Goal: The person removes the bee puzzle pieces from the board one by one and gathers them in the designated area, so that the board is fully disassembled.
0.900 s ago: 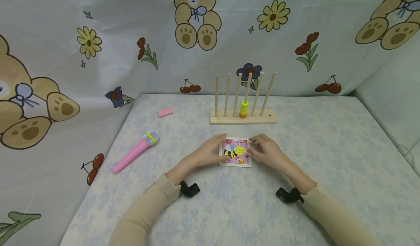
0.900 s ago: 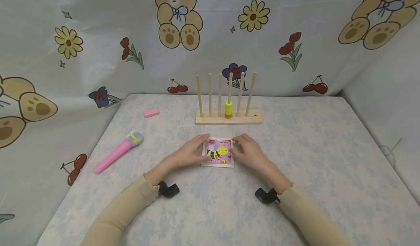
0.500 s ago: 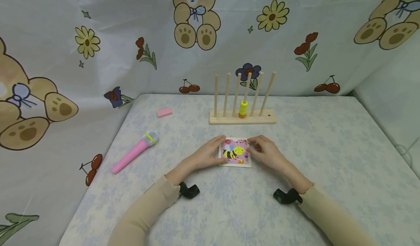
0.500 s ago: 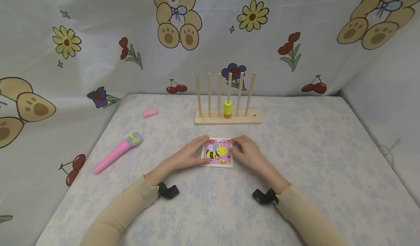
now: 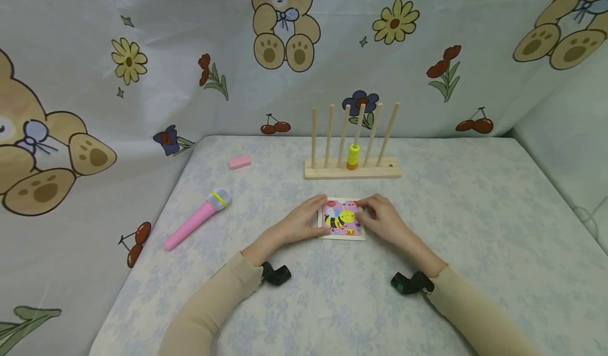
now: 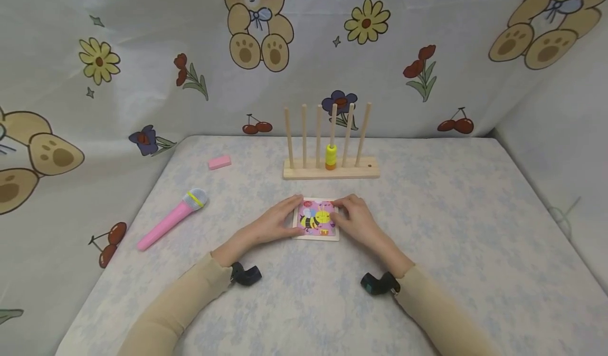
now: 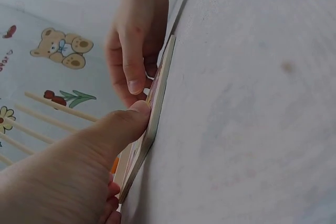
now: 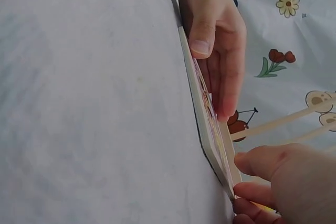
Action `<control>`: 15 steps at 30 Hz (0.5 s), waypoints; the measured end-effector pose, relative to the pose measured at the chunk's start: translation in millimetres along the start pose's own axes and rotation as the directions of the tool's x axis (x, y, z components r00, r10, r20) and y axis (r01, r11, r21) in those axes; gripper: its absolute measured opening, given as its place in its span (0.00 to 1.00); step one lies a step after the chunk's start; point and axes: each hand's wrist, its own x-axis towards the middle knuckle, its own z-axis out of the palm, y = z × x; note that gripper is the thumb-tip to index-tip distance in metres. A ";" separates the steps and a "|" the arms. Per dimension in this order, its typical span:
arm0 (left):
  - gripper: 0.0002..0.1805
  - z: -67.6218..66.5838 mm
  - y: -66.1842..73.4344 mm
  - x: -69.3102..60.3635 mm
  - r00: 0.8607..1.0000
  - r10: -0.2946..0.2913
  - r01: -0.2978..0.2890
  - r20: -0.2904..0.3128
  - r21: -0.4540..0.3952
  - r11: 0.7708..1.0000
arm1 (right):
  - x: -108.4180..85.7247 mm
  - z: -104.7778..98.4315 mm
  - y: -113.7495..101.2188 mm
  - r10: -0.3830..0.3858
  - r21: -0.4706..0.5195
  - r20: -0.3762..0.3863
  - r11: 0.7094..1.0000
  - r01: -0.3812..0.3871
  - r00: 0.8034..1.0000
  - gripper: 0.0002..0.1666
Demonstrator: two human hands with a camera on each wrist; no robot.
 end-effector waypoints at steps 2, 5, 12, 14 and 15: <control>0.48 -0.6 0.4 0.0 1.000 -0.002 0.002 0.003 0.000 1.000 | 0.3 1.1 0.4 0.002 0.004 -0.009 1.000 -0.002 1.000 0.19; 0.48 -1.9 1.5 -0.3 1.000 -0.009 0.009 0.006 -0.004 1.000 | 0.9 3.0 1.3 0.005 -0.003 -0.026 1.000 -0.005 1.000 0.19; 0.49 -3.3 2.4 -0.5 0.999 -0.028 0.028 0.028 -0.003 1.000 | 0.5 4.8 -0.1 0.023 0.002 -0.053 1.000 -0.023 0.998 0.17; 0.50 -3.1 2.2 -0.4 0.999 -0.026 0.026 0.034 -0.001 1.000 | 0.2 5.0 -0.3 0.023 0.002 -0.060 1.000 -0.023 0.998 0.16; 0.50 -3.2 2.1 -0.6 0.999 -0.025 0.025 0.034 -0.001 1.000 | 0.1 5.1 -0.8 0.024 0.002 -0.061 1.000 -0.024 0.998 0.16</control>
